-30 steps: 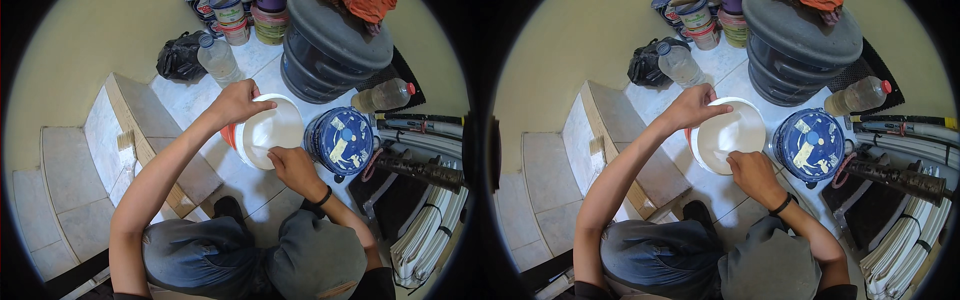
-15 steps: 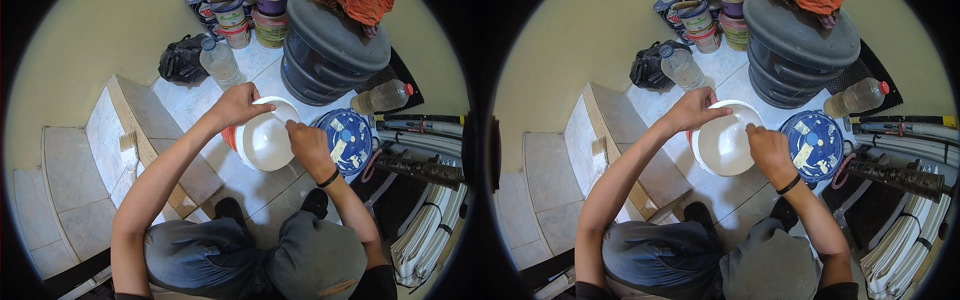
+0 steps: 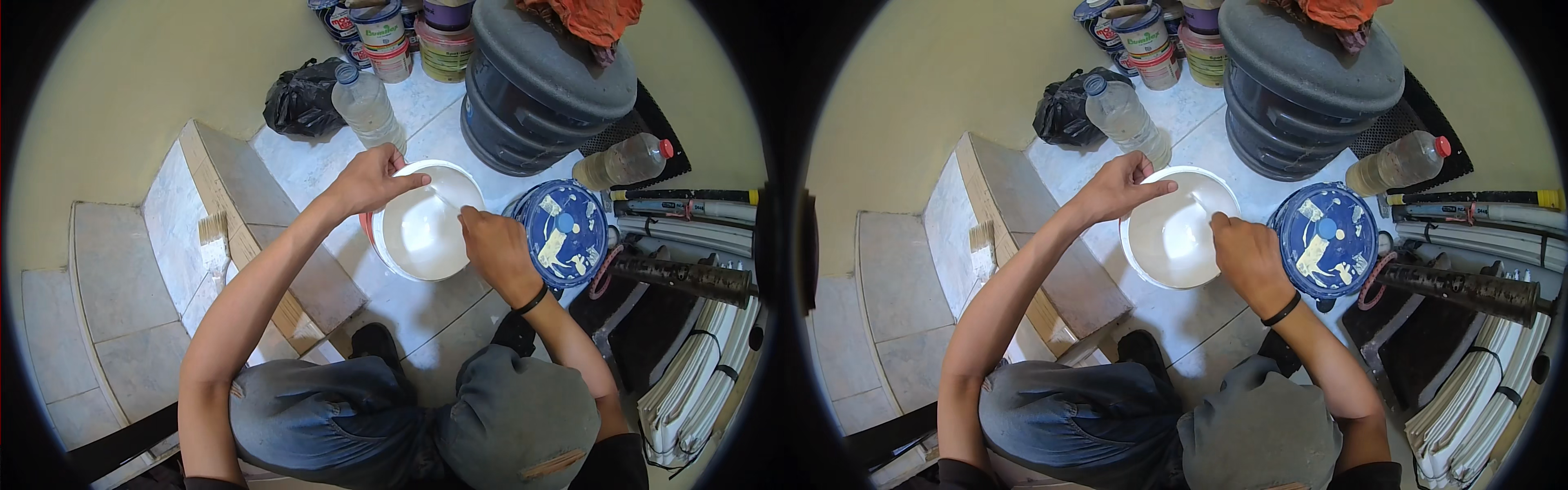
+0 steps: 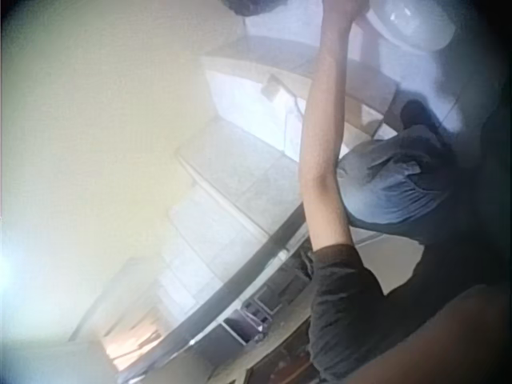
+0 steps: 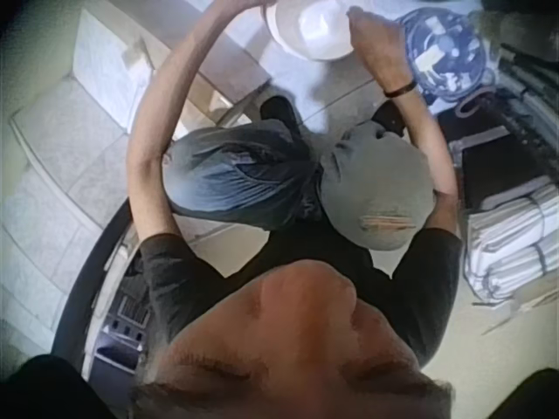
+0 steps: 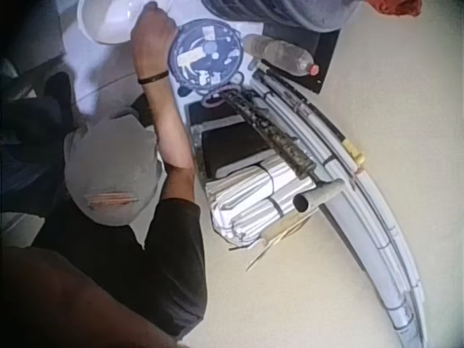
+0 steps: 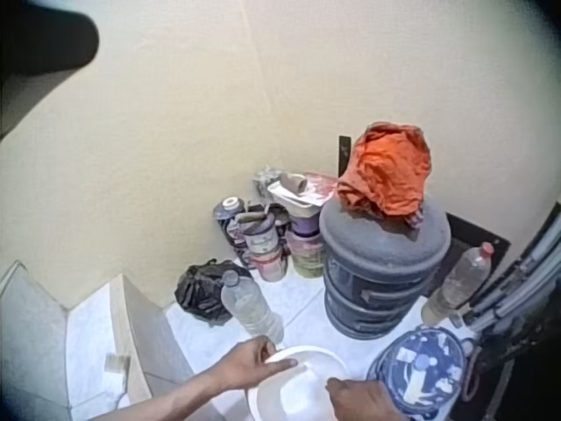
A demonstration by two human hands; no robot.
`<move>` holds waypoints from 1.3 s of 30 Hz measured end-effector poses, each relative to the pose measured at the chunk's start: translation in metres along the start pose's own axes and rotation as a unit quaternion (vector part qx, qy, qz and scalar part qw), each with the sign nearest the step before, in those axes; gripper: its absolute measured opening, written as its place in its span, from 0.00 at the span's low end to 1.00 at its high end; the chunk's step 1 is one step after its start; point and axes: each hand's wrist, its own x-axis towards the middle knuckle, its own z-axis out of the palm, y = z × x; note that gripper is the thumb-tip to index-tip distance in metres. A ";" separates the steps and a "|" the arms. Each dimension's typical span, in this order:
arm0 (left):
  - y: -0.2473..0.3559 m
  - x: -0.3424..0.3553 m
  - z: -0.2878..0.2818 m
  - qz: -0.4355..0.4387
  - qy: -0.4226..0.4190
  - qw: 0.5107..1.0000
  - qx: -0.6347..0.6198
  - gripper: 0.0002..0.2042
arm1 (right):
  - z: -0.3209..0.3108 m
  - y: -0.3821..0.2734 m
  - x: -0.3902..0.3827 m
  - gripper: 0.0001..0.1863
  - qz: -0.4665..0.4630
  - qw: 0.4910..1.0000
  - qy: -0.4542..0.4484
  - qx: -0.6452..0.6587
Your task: The person pours water from a bottle into a bucket of white paint, stirs the mixture with a flat stick, and then dips a brush into the bucket.
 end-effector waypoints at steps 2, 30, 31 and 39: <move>-0.004 -0.003 0.002 0.005 0.003 1.000 -0.012 0.26 | 0.000 -0.002 -0.010 0.05 -0.013 0.998 -0.043 -0.033; -0.061 -0.018 0.016 -0.114 -0.074 0.979 -0.153 0.34 | -0.003 -0.025 0.001 0.06 -0.115 0.972 -0.107 -0.173; -0.062 -0.018 0.014 -0.141 -0.073 0.973 -0.166 0.36 | -0.003 -0.031 -0.003 0.06 -0.126 0.972 -0.122 -0.160; -0.079 0.009 -0.005 -0.104 0.086 0.984 -0.115 0.70 | 0.009 -0.022 0.027 0.06 -0.140 0.980 -0.041 -0.138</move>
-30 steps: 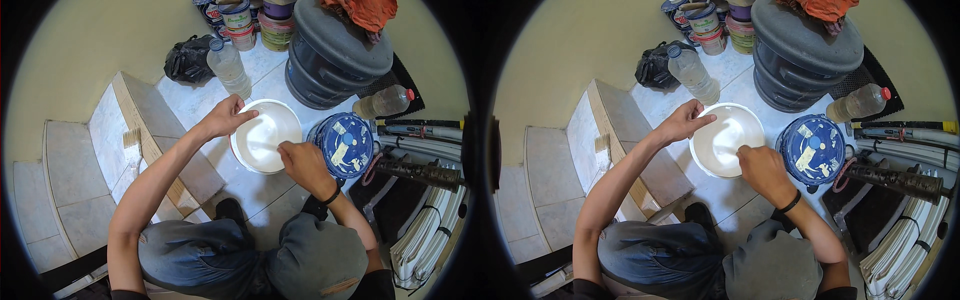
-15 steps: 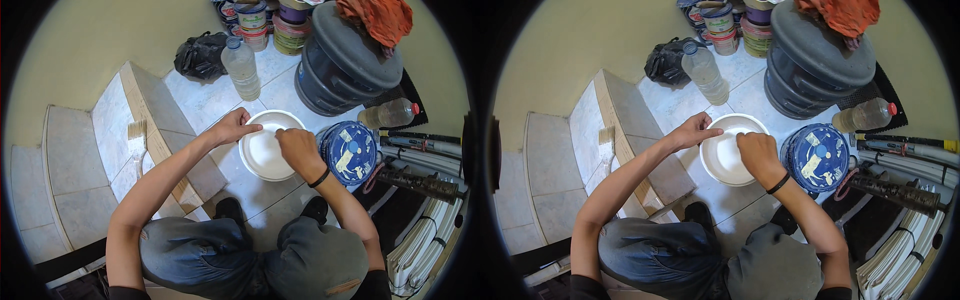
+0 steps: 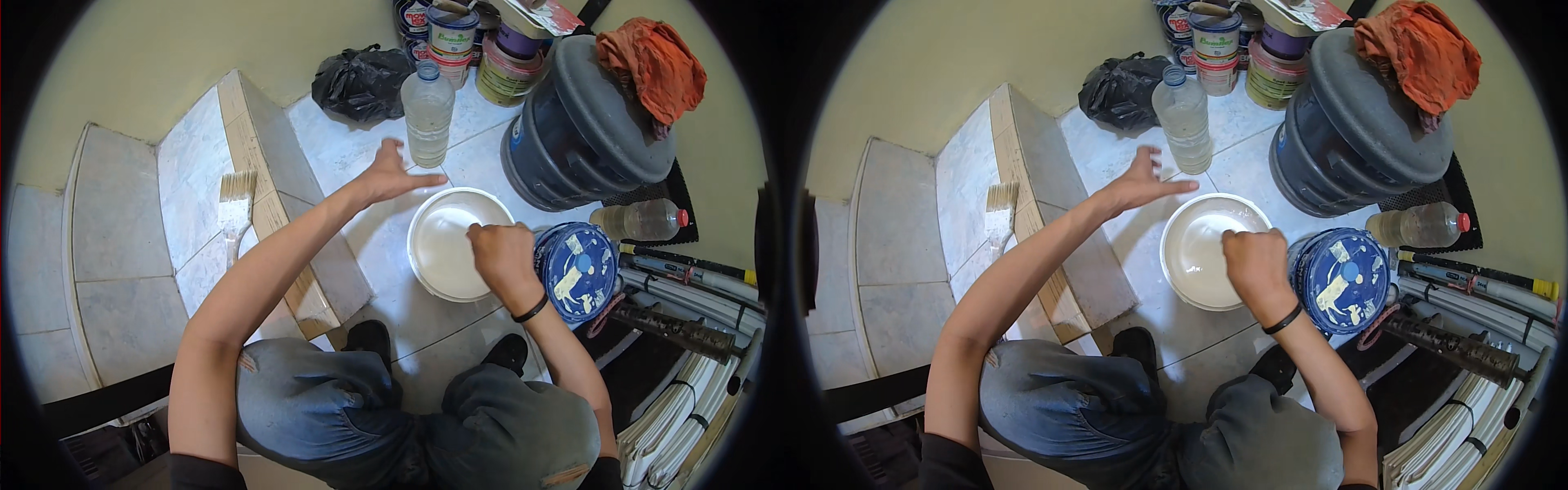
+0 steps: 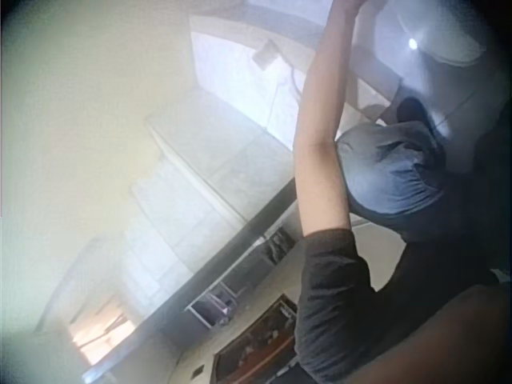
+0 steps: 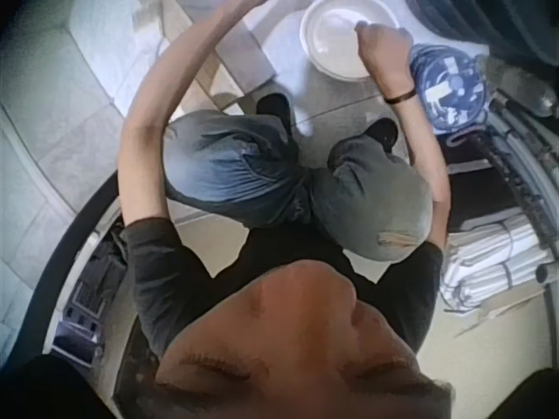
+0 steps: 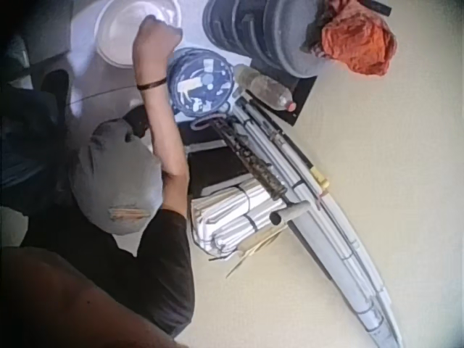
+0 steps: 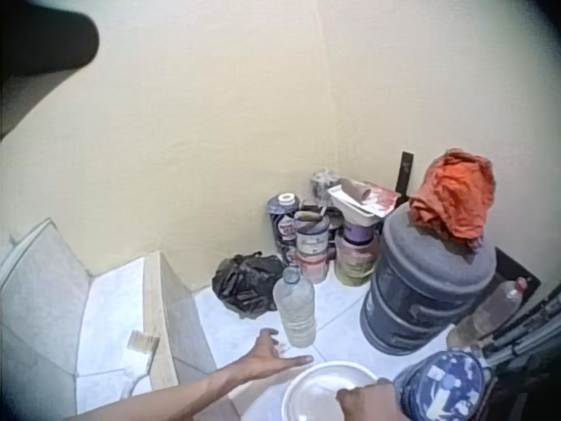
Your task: The person pours water from a bottle into a bucket of white paint, stirs the mixture with a flat stick, and then dips a brush into the bucket.
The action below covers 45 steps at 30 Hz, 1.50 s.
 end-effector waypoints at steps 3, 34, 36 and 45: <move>0.004 0.018 0.004 0.131 0.129 0.983 -0.026 0.68 | -0.009 0.004 -0.011 0.07 0.013 0.999 -0.014 -0.034; 0.032 -0.019 -0.057 0.396 0.049 0.866 0.299 0.40 | -0.011 0.009 -0.023 0.05 0.037 0.999 0.018 0.023; 0.035 -0.029 -0.058 0.408 0.022 0.851 0.328 0.36 | -0.014 0.007 -0.023 0.06 0.037 0.999 0.021 0.032; 0.026 -0.044 -0.052 0.451 -0.002 0.790 0.415 0.33 | -0.018 0.003 -0.027 0.06 0.045 0.998 0.010 0.039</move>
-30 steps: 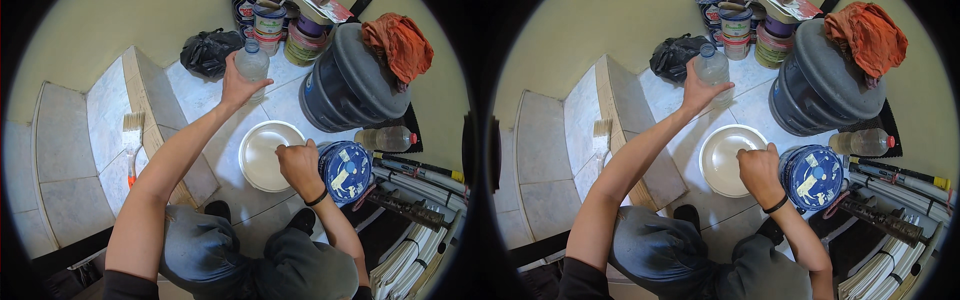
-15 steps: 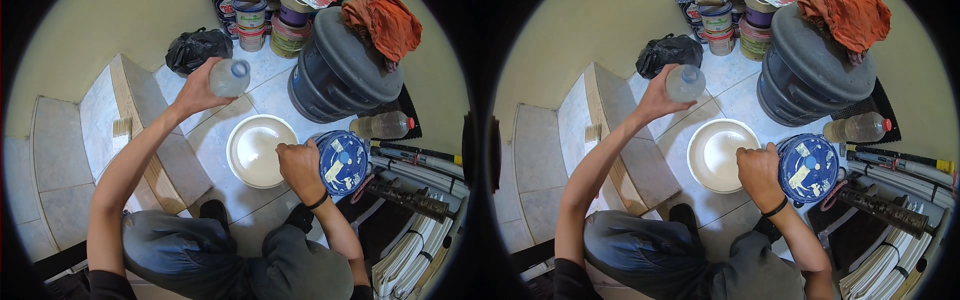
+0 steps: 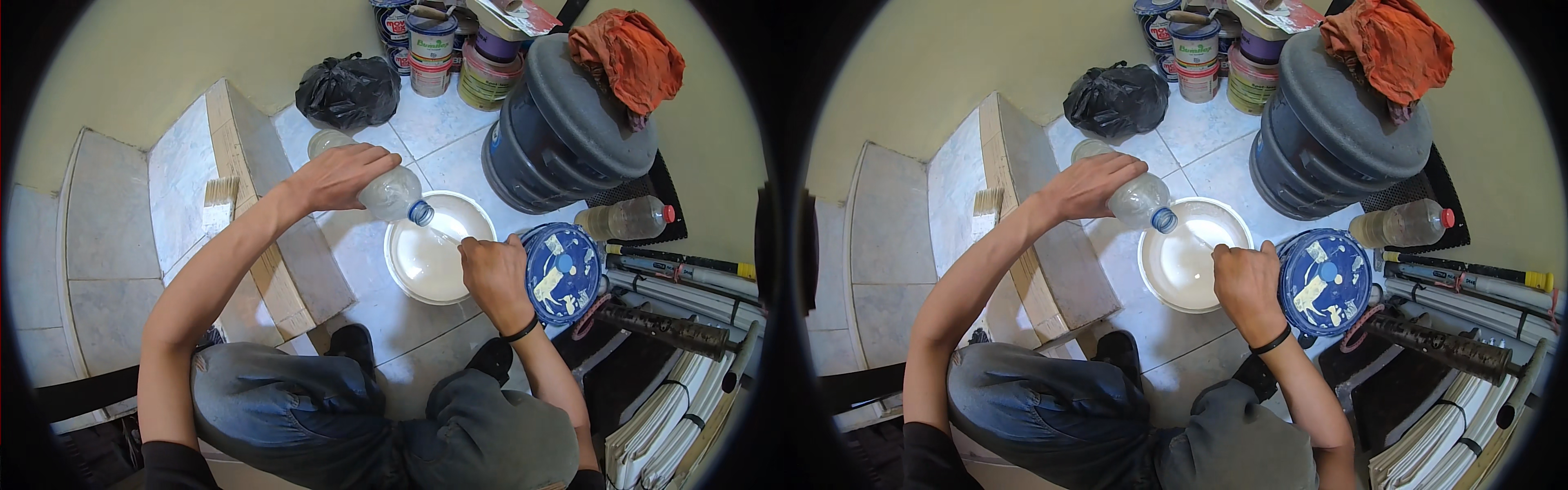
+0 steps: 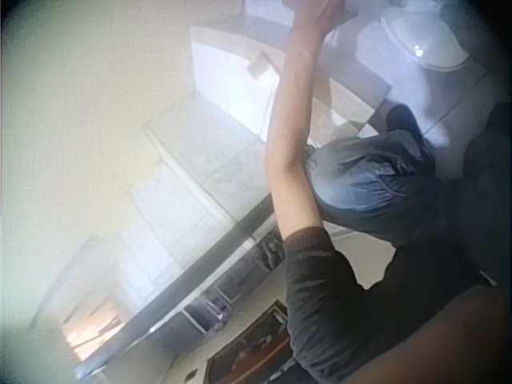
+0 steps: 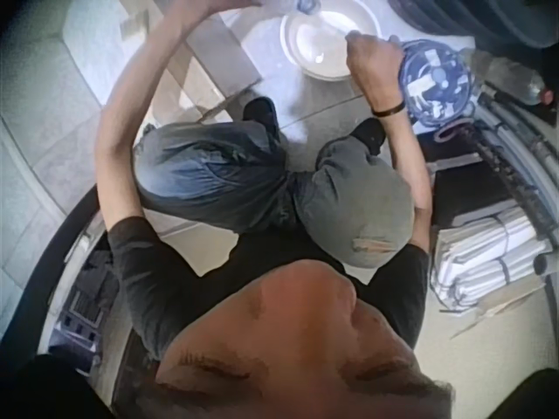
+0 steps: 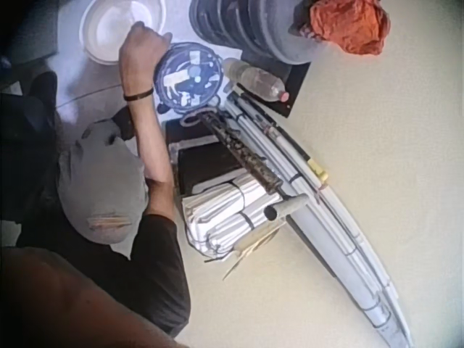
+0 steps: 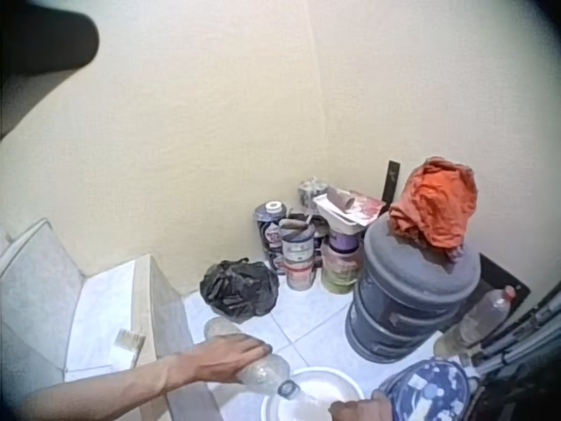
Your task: The person pours water from a bottle into a bucket of white paint, stirs the mixture with a flat stick, and then dips a brush into the bucket.
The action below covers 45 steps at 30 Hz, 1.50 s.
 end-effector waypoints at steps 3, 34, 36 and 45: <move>0.000 -0.002 0.003 0.011 0.010 0.999 0.033 0.32 | 0.002 0.001 -0.002 0.06 0.003 1.000 0.009 0.004; 0.022 0.019 0.004 0.087 0.006 0.978 0.190 0.20 | -0.017 0.007 -0.019 0.10 0.035 0.999 0.014 0.025; 0.021 0.019 0.004 0.085 0.010 0.978 0.188 0.20 | -0.019 0.007 -0.020 0.11 0.042 0.998 0.022 0.033; 0.015 0.019 0.001 0.091 0.020 0.973 0.213 0.20 | -0.023 0.009 -0.020 0.13 0.054 0.998 0.017 0.029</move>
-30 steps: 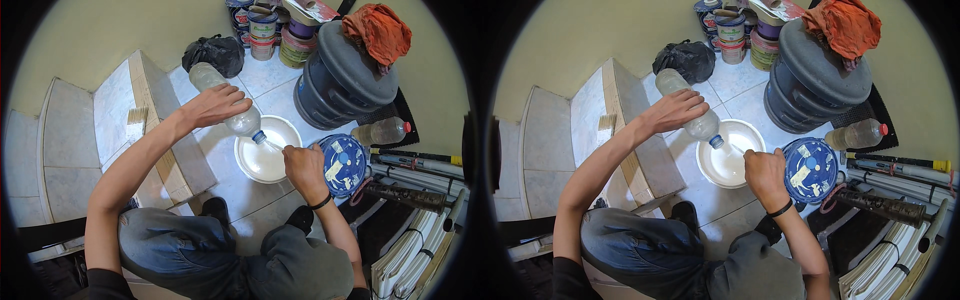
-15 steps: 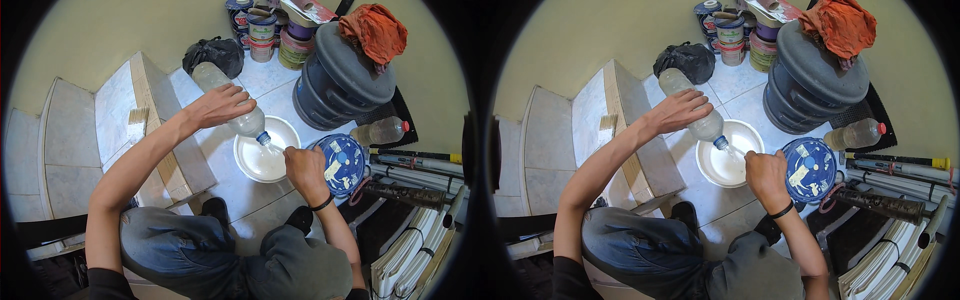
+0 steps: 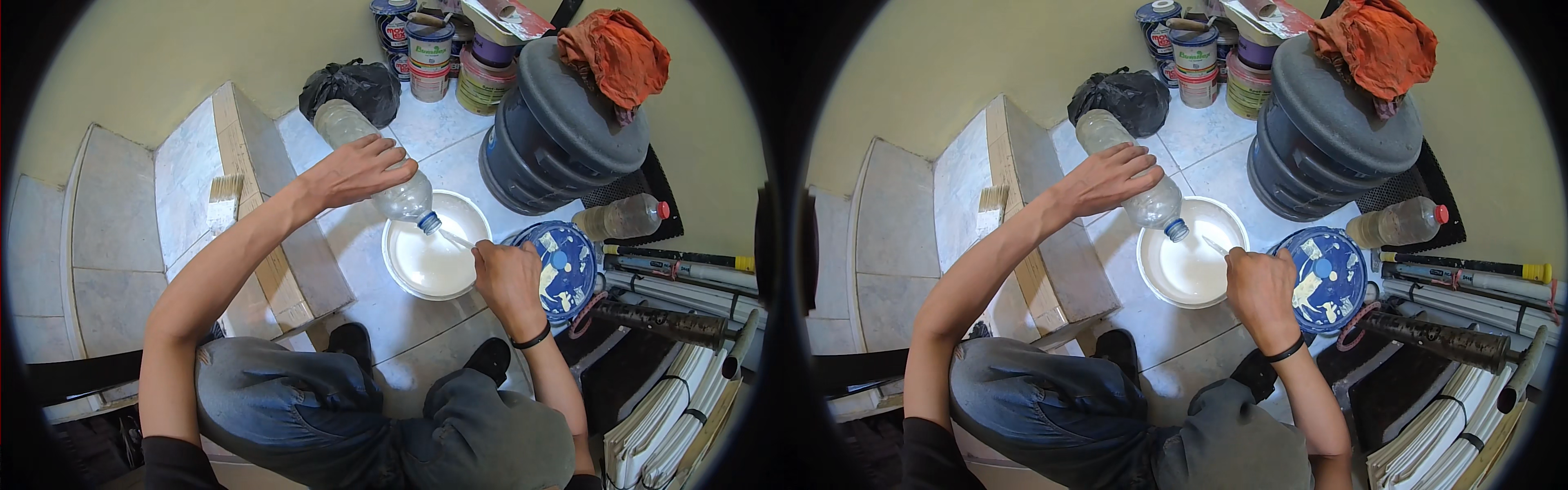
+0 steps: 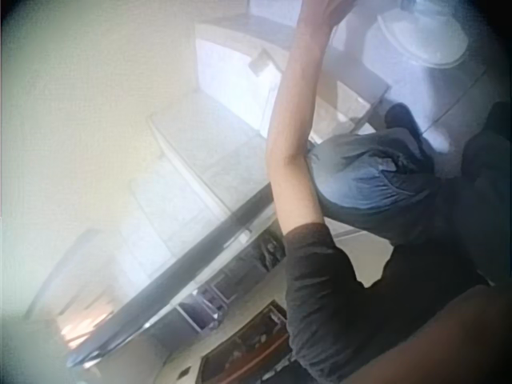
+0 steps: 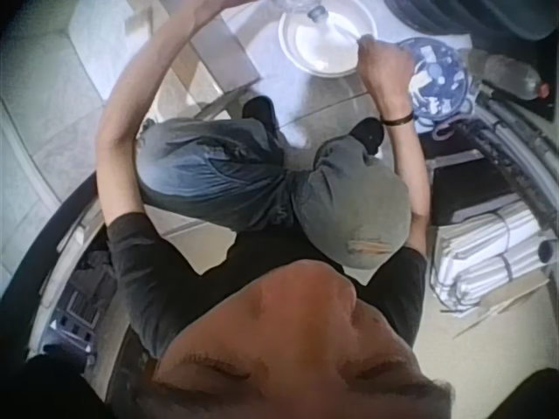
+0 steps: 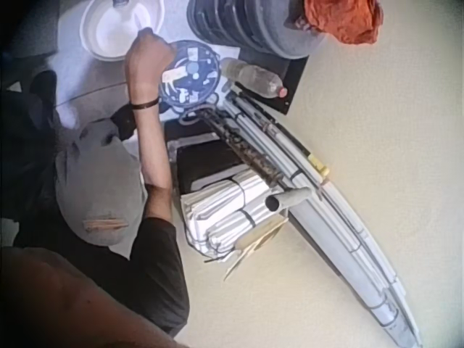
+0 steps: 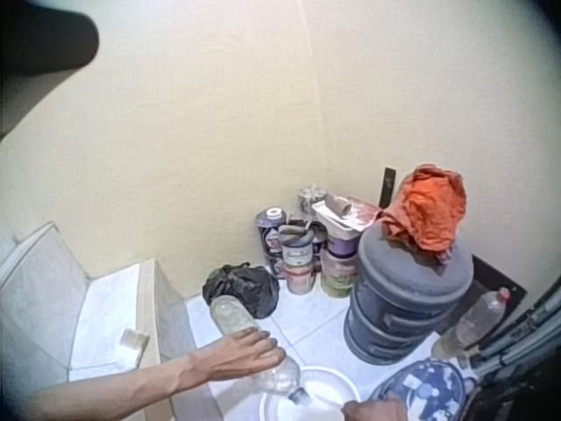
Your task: The person pours water from a bottle into a bucket of white paint, stirs the mixture with a flat stick, and then dips a brush into the bucket.
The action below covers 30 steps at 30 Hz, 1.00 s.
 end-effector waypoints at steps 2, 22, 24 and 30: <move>-0.001 -0.001 0.001 0.011 0.019 1.000 0.017 0.20 | 0.000 -0.001 0.001 0.13 -0.001 1.000 0.002 -0.002; 0.006 0.008 0.000 -0.026 0.013 0.998 -0.060 0.28 | -0.001 0.002 0.001 0.13 -0.010 1.000 -0.010 -0.009; 0.006 0.006 0.002 -0.032 0.024 0.995 -0.096 0.31 | -0.002 0.001 0.000 0.13 -0.004 1.000 -0.015 -0.005; -0.003 0.006 -0.002 -0.151 0.045 0.960 -0.230 0.35 | -0.017 -0.004 -0.004 0.11 0.023 0.999 -0.027 0.008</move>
